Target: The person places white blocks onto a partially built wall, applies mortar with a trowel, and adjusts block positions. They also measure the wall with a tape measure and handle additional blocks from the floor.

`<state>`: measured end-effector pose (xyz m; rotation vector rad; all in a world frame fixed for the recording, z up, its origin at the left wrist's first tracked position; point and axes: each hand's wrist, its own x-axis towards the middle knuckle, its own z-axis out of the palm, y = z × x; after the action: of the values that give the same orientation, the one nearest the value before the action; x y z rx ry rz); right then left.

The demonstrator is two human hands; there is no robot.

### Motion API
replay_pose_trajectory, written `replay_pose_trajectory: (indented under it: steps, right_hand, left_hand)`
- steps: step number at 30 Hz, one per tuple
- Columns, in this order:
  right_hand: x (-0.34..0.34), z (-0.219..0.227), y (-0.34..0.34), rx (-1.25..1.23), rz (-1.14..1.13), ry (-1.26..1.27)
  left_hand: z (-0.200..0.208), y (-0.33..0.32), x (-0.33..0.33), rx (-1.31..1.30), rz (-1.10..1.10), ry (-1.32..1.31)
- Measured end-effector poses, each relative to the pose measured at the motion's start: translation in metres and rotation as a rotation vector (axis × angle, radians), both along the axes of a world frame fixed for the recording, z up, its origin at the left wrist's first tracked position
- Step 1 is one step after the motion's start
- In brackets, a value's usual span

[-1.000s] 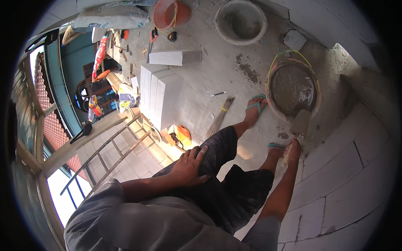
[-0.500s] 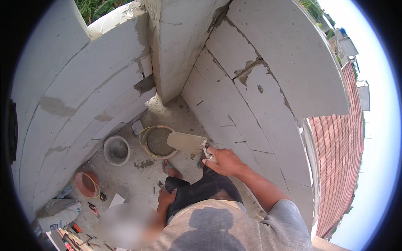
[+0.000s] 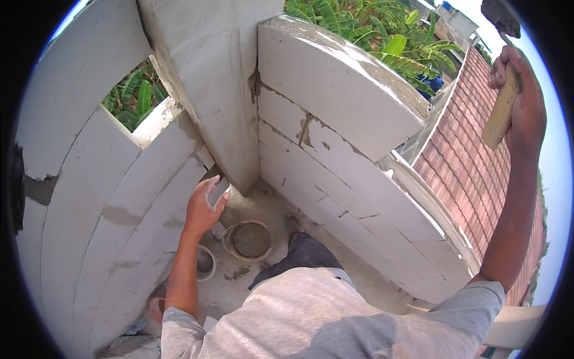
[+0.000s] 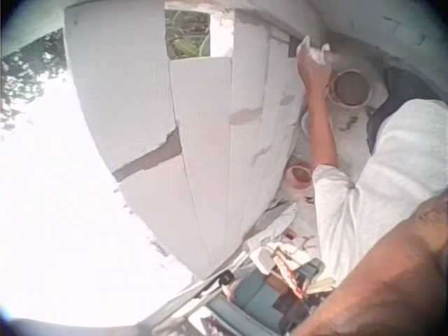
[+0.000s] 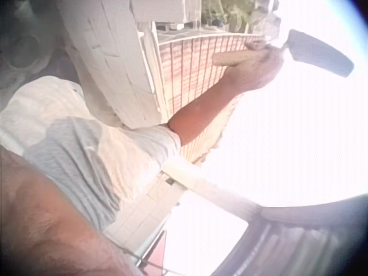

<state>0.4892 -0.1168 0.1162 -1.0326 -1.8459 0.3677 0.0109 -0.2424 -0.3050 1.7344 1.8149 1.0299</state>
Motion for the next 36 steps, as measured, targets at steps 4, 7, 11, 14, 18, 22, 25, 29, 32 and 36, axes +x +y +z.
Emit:
replay_pose_trajectory:
  steps: [4,7,11,14,18,22,25,29,32,36]
  right_hand:
    - [0.009,0.016,0.112,0.023,-0.329,-0.109]
    - [0.025,-0.028,0.216,-0.325,-0.160,-0.068]
    - [-0.004,-0.105,0.310,-0.634,-0.033,-0.018]
    - [-0.030,-0.159,0.358,-0.826,0.005,0.028]
    - [-0.059,-0.210,0.389,-0.944,0.065,0.120]
    - [-0.094,-0.228,0.388,-1.032,0.056,0.247]
    - [-0.112,-0.231,0.383,-1.096,0.101,-0.079]
    - [-0.120,-0.233,0.387,-1.065,0.044,0.036]
    - [-0.132,-0.226,0.382,-1.075,0.079,-0.008]
    - [-0.135,-0.223,0.385,-0.995,0.086,-0.058]
  left_hand:
    - [0.150,0.101,0.016,0.474,-0.239,0.203]
    - [0.223,0.173,0.029,0.626,-0.367,0.386]
    - [0.247,0.264,0.036,0.703,-0.411,0.633]
    - [0.249,0.304,0.037,0.679,-0.480,0.742]
    - [0.246,0.325,0.041,0.656,-0.472,0.660]
    - [0.247,0.329,0.043,0.660,-0.444,0.622]
    - [0.245,0.329,0.044,0.636,-0.429,0.581]
    - [0.260,0.332,0.030,0.494,-0.600,0.564]
    - [0.248,0.332,0.036,0.718,-0.524,0.508]
    - [0.244,0.332,0.043,0.698,-0.408,0.636]
